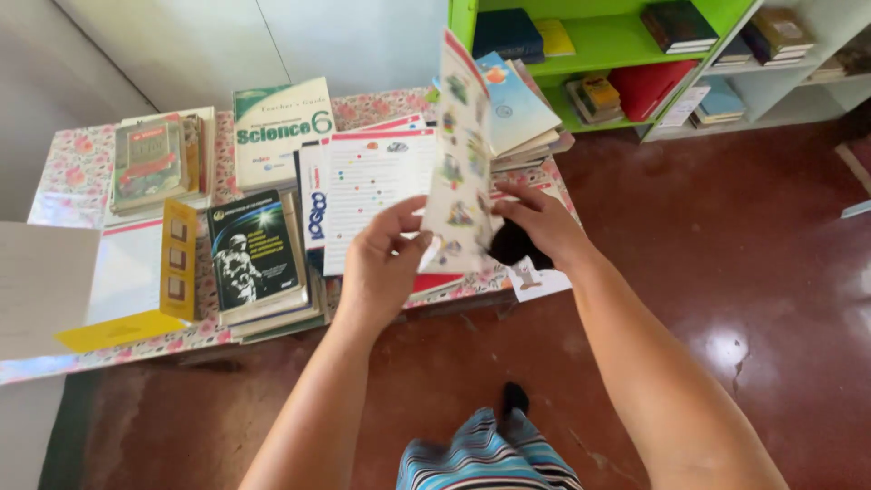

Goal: Wiping down and cleaning educational learning cards with a black cloth on a table.

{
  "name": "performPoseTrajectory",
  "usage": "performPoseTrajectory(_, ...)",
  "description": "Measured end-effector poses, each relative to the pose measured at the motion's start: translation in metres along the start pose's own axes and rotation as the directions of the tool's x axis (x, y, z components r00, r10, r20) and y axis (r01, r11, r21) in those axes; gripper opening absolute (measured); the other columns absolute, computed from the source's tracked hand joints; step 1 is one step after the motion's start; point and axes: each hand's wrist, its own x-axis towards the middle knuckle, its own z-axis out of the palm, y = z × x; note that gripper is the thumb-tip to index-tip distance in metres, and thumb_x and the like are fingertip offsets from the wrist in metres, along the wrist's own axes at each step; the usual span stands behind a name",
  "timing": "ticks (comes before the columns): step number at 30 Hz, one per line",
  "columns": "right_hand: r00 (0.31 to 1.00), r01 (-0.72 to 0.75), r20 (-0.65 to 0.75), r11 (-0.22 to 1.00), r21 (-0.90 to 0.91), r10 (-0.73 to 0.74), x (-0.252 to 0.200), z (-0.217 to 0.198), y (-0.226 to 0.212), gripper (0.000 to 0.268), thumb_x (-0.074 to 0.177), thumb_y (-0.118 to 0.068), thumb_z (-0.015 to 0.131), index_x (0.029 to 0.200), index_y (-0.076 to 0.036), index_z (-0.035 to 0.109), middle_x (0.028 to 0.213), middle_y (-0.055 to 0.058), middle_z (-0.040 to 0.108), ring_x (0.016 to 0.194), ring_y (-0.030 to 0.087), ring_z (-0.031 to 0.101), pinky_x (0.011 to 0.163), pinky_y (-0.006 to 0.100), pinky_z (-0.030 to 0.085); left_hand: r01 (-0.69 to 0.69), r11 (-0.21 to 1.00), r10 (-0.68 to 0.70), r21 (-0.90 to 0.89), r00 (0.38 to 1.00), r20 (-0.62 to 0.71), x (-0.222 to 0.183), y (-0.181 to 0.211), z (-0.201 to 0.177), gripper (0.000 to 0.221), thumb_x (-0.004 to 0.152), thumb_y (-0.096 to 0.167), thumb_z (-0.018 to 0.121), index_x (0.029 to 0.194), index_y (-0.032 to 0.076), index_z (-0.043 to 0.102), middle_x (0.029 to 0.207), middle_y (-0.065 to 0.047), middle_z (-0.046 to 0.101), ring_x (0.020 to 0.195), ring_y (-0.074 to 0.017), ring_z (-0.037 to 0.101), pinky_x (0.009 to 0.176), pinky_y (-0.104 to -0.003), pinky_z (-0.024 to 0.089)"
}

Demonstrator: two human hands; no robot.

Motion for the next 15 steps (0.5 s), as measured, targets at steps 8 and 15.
performPoseTrajectory(8, 0.977, -0.064, -0.202, 0.998, 0.015, 0.066, 0.003, -0.134, 0.041, 0.045, 0.090, -0.021, 0.074, 0.133, -0.008, 0.067, 0.101, 0.001, 0.071, 0.094, 0.012, 0.066, 0.082, 0.027, 0.054, 0.095, 0.979, -0.119, 0.181, 0.985, 0.128, 0.029, 0.013, 0.103, 0.070, 0.086, 0.009, 0.072, 0.152, 0.013, 0.046, 0.095, -0.007, 0.073, 0.064, -0.0124, 0.065, 0.061, -0.031, 0.055)
performPoseTrajectory(15, 0.945, -0.052, -0.307, 0.878, -0.476, -0.111, 0.008, -0.214, 0.175, 0.044, 0.089, -0.022, 0.078, 0.131, -0.015, 0.069, 0.109, 0.008, 0.076, 0.100, 0.017, 0.070, 0.088, 0.033, 0.055, 0.336, 0.916, -0.348, 0.221, 0.937, 0.019, 0.013, -0.154, 0.224, 0.070, 0.085, 0.023, 0.076, 0.146, 0.006, 0.046, 0.096, -0.013, 0.075, 0.079, -0.0231, 0.072, 0.071, -0.039, 0.058)
